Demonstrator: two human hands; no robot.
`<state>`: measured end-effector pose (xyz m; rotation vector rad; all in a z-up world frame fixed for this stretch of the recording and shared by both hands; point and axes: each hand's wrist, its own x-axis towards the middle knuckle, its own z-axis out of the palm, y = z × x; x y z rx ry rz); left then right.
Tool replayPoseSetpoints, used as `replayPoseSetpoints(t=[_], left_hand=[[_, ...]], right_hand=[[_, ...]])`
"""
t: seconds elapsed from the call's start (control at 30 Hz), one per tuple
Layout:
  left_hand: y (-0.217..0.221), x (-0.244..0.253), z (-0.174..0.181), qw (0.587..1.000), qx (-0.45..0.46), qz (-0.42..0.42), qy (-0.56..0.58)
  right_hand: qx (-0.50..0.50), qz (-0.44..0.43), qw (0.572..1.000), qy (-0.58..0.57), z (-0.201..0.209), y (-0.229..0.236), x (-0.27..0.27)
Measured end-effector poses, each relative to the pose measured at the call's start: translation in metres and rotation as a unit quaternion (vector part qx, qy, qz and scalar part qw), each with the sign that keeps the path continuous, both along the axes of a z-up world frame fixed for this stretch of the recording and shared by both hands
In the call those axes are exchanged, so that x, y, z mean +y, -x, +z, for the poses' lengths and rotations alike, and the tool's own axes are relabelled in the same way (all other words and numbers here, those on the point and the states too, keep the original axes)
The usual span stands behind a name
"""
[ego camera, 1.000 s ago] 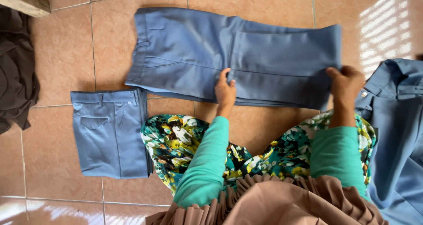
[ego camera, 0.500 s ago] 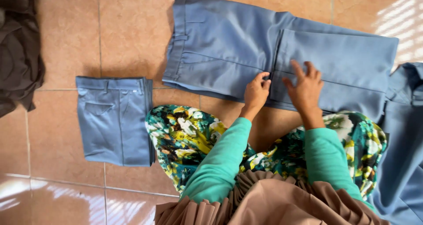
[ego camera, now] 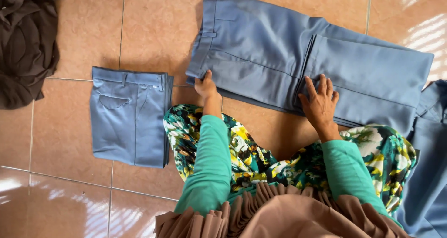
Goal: Folding blue trousers into a rectangular shape on the floor in a factory setting.
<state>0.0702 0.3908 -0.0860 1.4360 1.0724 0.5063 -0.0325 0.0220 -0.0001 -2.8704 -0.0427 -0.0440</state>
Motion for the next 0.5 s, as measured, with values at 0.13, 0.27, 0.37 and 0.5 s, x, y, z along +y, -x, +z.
replayPoseSetpoints(t=[0.13,0.27,0.37,0.5], left_hand=[[0.002,0.002,0.091,0.944,-0.262,-0.056,0.191],[0.021,0.027,0.074,0.961,-0.169,0.006,0.22],[0.018,0.054,0.011,0.981,-0.084,0.067,0.164],[0.007,0.087,-0.084,0.995,-0.06,0.066,-0.047]], right_hand=[[-0.014,-0.001,1.0,0.001,-0.013,-0.001,-0.01],[-0.019,0.004,1.0,-0.007,-0.021,0.0,-0.012],[-0.017,0.012,1.0,0.013,-0.026,-0.001,-0.008],[-0.001,0.008,0.999,0.034,-0.02,0.0,-0.005]])
